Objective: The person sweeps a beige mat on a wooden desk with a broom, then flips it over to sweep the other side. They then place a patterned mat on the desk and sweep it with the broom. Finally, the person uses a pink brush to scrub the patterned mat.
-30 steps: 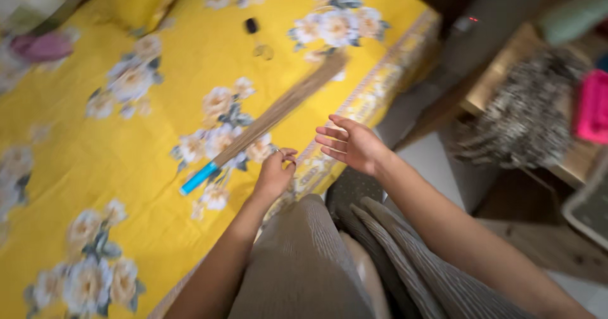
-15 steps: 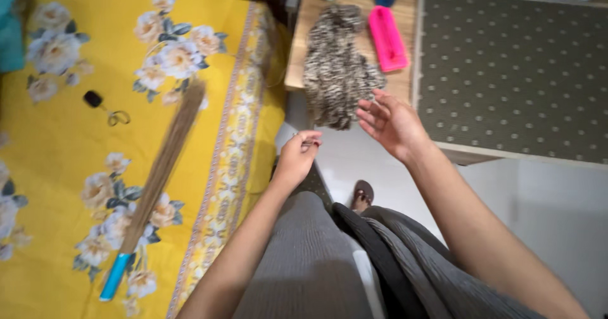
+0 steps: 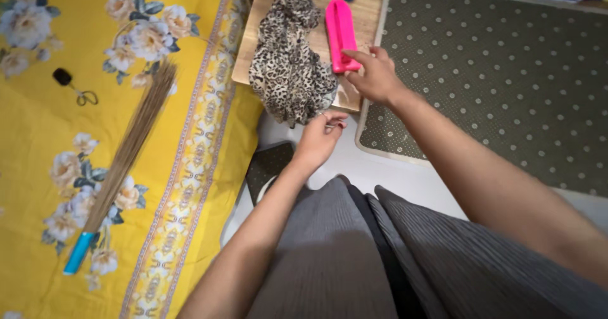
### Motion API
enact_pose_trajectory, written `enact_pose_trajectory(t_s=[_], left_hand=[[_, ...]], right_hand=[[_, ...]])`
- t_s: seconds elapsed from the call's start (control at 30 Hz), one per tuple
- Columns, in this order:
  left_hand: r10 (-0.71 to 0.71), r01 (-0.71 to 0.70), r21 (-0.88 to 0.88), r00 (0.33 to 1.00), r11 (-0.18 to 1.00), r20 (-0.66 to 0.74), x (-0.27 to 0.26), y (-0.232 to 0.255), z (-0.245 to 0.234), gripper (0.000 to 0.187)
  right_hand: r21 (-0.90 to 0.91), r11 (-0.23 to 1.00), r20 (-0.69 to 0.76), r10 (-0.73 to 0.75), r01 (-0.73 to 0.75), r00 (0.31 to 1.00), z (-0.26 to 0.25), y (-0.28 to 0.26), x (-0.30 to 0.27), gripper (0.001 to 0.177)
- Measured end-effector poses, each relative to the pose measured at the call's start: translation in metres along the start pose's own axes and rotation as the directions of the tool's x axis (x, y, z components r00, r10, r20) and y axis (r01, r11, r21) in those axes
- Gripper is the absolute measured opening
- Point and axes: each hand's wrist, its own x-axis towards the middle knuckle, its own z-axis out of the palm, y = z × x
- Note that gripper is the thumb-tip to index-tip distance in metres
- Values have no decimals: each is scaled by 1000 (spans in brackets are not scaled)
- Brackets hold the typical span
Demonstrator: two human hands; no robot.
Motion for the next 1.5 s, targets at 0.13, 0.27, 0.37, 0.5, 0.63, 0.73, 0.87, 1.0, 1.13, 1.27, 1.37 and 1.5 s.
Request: enact_pose_trajectory(t_s=[0.13, 0.27, 0.37, 0.5, 0.63, 0.73, 0.87, 1.0, 1.13, 1.27, 1.37, 1.5], left_hand=[[24, -24, -40, 1000, 999, -6, 0, -5, 7, 29], [18, -17, 20, 999, 1000, -29, 6, -5, 5, 29], [-1, 1, 45, 1000, 999, -11, 15, -2, 6, 29], [-10, 4, 79, 997, 997, 76, 33, 10, 17, 30], [67, -120, 259, 976, 958, 206, 69, 24, 37, 33], [229, -329, 403, 933, 854, 277, 105, 37, 50, 36], [126, -374, 663, 912, 649, 391, 153, 43, 64, 56], [2, -483, 778, 850, 402, 526, 207, 41, 71, 81], [-201, -512, 820, 801, 256, 563, 233, 51, 64, 110], [-292, -487, 838, 787, 248, 544, 237, 65, 57, 118], [-299, -479, 838, 785, 260, 542, 241, 68, 55, 122], [-278, -492, 837, 791, 242, 545, 240, 62, 58, 119]], right_hand=[[-7, 984, -72, -178, 177, 981, 12, 6, 21, 53], [142, 984, -71, -99, 109, 993, 13, 0, 32, 39], [204, 973, -291, -46, 109, 955, -3, 3, 20, 27], [311, 932, -556, 18, 188, 831, -28, 28, -14, 17], [457, 889, -516, 278, -14, 811, -52, 75, -52, 58], [379, 916, -534, 333, -132, 777, -67, 98, -67, 69], [163, 968, -514, 249, -191, 821, -83, 93, -52, 85], [6, 986, -416, 156, -168, 896, -89, 82, -10, 101], [19, 982, -348, 184, -189, 919, -89, 85, 53, 105], [-11, 958, -211, 278, -286, 937, -89, 93, 112, 102], [-7, 962, -188, 265, -271, 946, -88, 113, 115, 96], [123, 934, -242, 355, -334, 903, -106, 140, 88, 100]])
